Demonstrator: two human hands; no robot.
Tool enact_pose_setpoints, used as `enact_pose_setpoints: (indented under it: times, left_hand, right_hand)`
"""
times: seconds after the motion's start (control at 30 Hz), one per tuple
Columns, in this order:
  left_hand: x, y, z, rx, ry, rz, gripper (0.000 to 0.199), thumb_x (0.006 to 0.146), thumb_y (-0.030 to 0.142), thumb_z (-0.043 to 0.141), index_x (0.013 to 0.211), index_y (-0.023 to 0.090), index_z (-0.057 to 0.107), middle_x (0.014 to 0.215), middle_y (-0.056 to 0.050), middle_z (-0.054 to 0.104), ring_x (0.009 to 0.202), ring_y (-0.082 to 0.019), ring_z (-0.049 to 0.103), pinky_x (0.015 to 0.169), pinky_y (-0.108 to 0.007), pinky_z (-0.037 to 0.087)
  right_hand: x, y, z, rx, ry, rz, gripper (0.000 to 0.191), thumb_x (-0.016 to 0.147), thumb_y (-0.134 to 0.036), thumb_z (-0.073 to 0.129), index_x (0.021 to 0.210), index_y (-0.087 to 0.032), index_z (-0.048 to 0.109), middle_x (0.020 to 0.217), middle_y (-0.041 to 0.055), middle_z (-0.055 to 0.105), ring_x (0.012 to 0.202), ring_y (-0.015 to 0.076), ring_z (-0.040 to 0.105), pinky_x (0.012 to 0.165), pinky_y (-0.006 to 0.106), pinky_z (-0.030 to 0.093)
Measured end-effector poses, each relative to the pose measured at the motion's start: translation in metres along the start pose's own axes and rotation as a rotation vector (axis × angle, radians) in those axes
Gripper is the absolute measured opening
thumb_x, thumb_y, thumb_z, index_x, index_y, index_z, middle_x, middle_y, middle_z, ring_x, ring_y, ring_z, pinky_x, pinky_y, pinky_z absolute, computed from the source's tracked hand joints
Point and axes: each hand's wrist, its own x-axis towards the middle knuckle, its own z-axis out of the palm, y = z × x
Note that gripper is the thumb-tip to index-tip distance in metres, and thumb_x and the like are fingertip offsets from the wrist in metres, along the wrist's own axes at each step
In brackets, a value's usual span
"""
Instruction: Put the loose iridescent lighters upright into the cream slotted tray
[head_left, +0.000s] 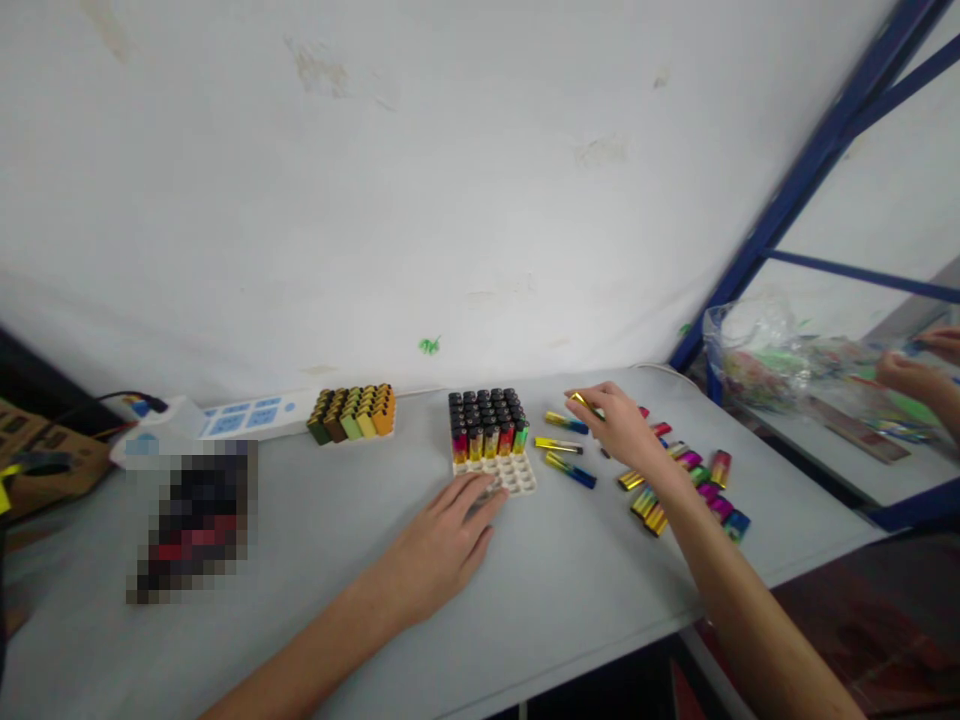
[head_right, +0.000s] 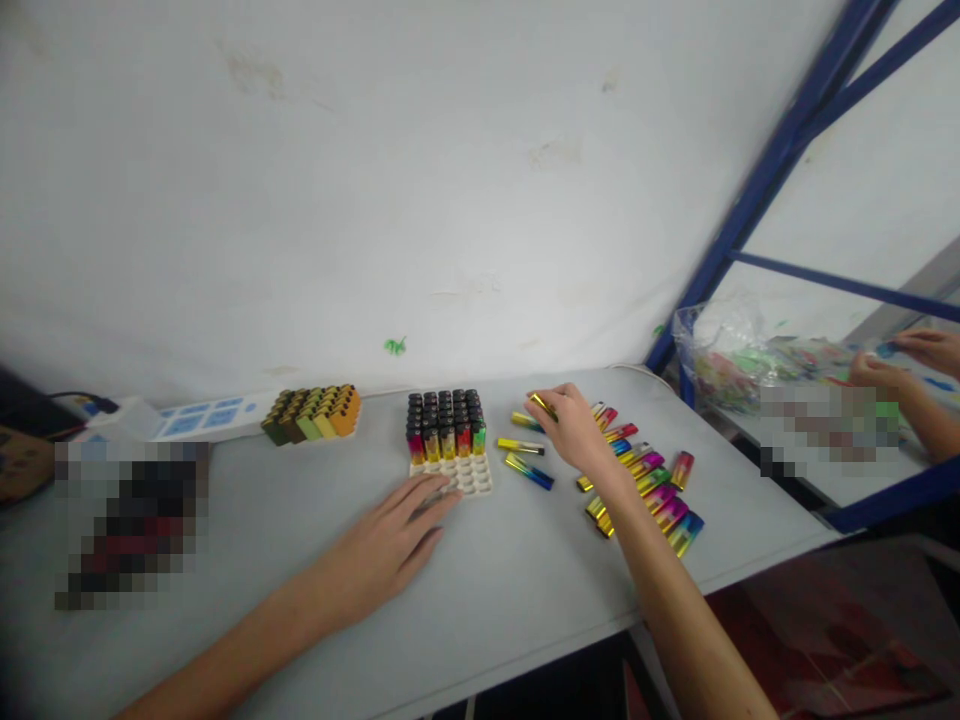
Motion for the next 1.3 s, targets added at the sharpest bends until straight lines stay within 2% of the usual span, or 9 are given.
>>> enact_pose_setpoints:
  times: [0.07, 0.2, 0.33, 0.43, 0.53, 0.6, 0.8, 1.07, 1.3]
  left_hand:
    - [0.0, 0.0, 0.0, 0.003, 0.007, 0.005, 0.046, 0.105, 0.018, 0.053, 0.151, 0.019, 0.054, 0.149, -0.015, 0.059, 0.143, -0.03, 0.054, 0.12, -0.051, 0.05]
    - [0.001, 0.001, -0.001, -0.001, 0.008, 0.009, 0.045, 0.105, 0.018, 0.053, 0.15, 0.019, 0.054, 0.151, -0.015, 0.058, 0.143, -0.03, 0.054, 0.119, -0.051, 0.05]
    - [0.002, 0.003, -0.004, 0.011, -0.002, 0.002, 0.045, 0.105, 0.019, 0.053, 0.15, 0.019, 0.054, 0.15, -0.014, 0.059, 0.142, -0.03, 0.054, 0.119, -0.049, 0.05]
    - [0.002, 0.005, -0.004, 0.027, -0.008, -0.004, 0.045, 0.104, 0.019, 0.055, 0.149, 0.019, 0.055, 0.149, -0.014, 0.059, 0.142, -0.03, 0.054, 0.119, -0.048, 0.049]
    - [0.002, 0.005, -0.003, 0.036, -0.006, -0.008, 0.045, 0.104, 0.019, 0.055, 0.149, 0.018, 0.055, 0.149, -0.014, 0.059, 0.141, -0.031, 0.055, 0.119, -0.049, 0.049]
    - [0.001, 0.005, -0.002, 0.029, 0.001, -0.01, 0.044, 0.105, 0.019, 0.054, 0.149, 0.018, 0.055, 0.149, -0.015, 0.059, 0.142, -0.031, 0.054, 0.119, -0.049, 0.05]
    - [0.001, 0.004, -0.003, -0.003, -0.004, -0.008, 0.045, 0.105, 0.019, 0.053, 0.149, 0.019, 0.055, 0.15, -0.014, 0.058, 0.143, -0.031, 0.054, 0.119, -0.05, 0.049]
    - [0.001, 0.004, -0.005, -0.009, 0.001, 0.001, 0.044, 0.105, 0.019, 0.053, 0.149, 0.018, 0.055, 0.15, -0.016, 0.058, 0.144, -0.032, 0.052, 0.119, -0.052, 0.05]
    - [0.001, 0.002, -0.004, -0.007, -0.009, 0.006, 0.043, 0.106, 0.019, 0.051, 0.149, 0.018, 0.056, 0.15, -0.016, 0.057, 0.144, -0.032, 0.052, 0.119, -0.053, 0.05]
  right_hand:
    - [0.008, -0.013, -0.005, 0.154, -0.019, -0.012, 0.034, 0.104, -0.039, 0.056, 0.122, -0.021, 0.078, 0.104, 0.0119, 0.074, 0.101, 0.0282, 0.07, 0.093, 0.045, 0.059]
    - [0.024, -0.051, -0.007, 0.627, -0.211, -0.037, 0.055, 0.095, -0.042, 0.071, 0.146, -0.024, 0.062, 0.117, 0.0089, 0.071, 0.081, 0.0179, 0.072, 0.073, 0.036, 0.063]
    - [0.033, -0.078, 0.011, 0.909, -0.188, -0.04, 0.05, 0.083, -0.048, 0.085, 0.122, -0.024, 0.065, 0.101, 0.0034, 0.074, 0.066, 0.0134, 0.068, 0.051, 0.025, 0.054]
    - [0.03, -0.081, 0.028, 0.898, -0.103, -0.079, 0.037, 0.082, -0.049, 0.087, 0.1, -0.021, 0.07, 0.098, 0.0042, 0.077, 0.078, 0.0156, 0.071, 0.065, 0.028, 0.059]
    - [0.022, -0.077, 0.037, 0.902, -0.112, -0.066, 0.036, 0.082, -0.05, 0.087, 0.097, -0.02, 0.075, 0.109, 0.008, 0.078, 0.096, 0.0201, 0.073, 0.083, 0.033, 0.062]
    - [0.018, -0.073, 0.039, 0.937, -0.146, -0.049, 0.04, 0.081, -0.051, 0.087, 0.104, -0.021, 0.075, 0.11, 0.008, 0.078, 0.093, 0.0198, 0.073, 0.081, 0.034, 0.062]
    - [0.015, -0.069, 0.046, 0.946, -0.096, -0.064, 0.048, 0.079, -0.05, 0.09, 0.111, -0.025, 0.063, 0.076, -0.0044, 0.066, 0.069, 0.0144, 0.064, 0.066, 0.029, 0.057]
    - [0.007, -0.069, 0.034, 0.615, -0.141, -0.278, 0.039, 0.096, -0.05, 0.074, 0.125, -0.024, 0.071, 0.082, -0.0007, 0.07, 0.069, 0.0145, 0.066, 0.068, 0.028, 0.059]
    - [0.006, -0.059, 0.021, 0.534, -0.177, -0.277, 0.034, 0.1, -0.041, 0.067, 0.129, -0.025, 0.071, 0.083, 0.0004, 0.069, 0.072, 0.0153, 0.065, 0.072, 0.031, 0.061]
